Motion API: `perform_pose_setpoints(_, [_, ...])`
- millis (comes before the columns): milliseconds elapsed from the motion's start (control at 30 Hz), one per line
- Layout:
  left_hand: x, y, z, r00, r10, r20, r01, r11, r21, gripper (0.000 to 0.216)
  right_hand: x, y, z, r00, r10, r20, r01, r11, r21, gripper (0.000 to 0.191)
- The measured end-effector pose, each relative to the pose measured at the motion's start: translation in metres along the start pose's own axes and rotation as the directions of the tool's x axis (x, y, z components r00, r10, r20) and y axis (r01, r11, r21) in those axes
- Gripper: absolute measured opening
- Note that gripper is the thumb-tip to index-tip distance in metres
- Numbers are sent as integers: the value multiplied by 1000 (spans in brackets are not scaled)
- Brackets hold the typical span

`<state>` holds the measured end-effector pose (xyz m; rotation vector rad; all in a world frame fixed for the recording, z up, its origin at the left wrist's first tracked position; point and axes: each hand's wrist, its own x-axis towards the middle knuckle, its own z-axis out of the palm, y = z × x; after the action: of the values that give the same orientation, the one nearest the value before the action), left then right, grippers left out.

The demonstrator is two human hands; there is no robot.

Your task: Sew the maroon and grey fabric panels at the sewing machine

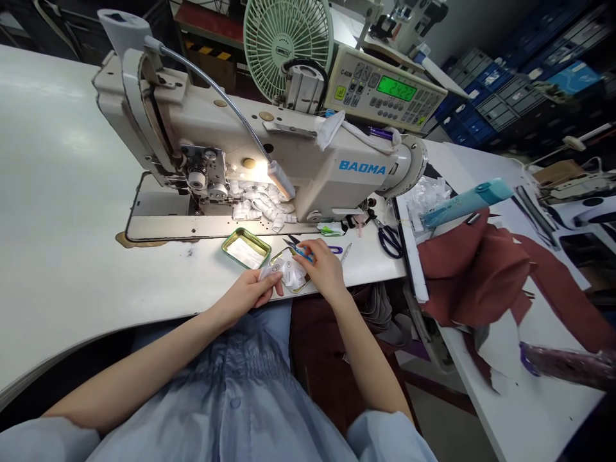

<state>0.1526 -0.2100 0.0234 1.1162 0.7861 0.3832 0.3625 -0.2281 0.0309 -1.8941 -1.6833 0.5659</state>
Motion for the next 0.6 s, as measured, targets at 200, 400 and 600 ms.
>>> perform_pose_setpoints(200, [5,0,2,999,-29,46,29,1000,7,54,-14,-22,6,988,-85,128,26,915,403,27])
perform_pose_setpoints(400, [2,0,-2,995,-83,50,90,986,-141,37,-6,-15,1,991,-83,107,51,959,277,20])
perform_pose_setpoints(600, [-3,-2,-7,998,-50,48,59,972,-229,29,1,-5,-6,986,-105,126,136,954,-268,14])
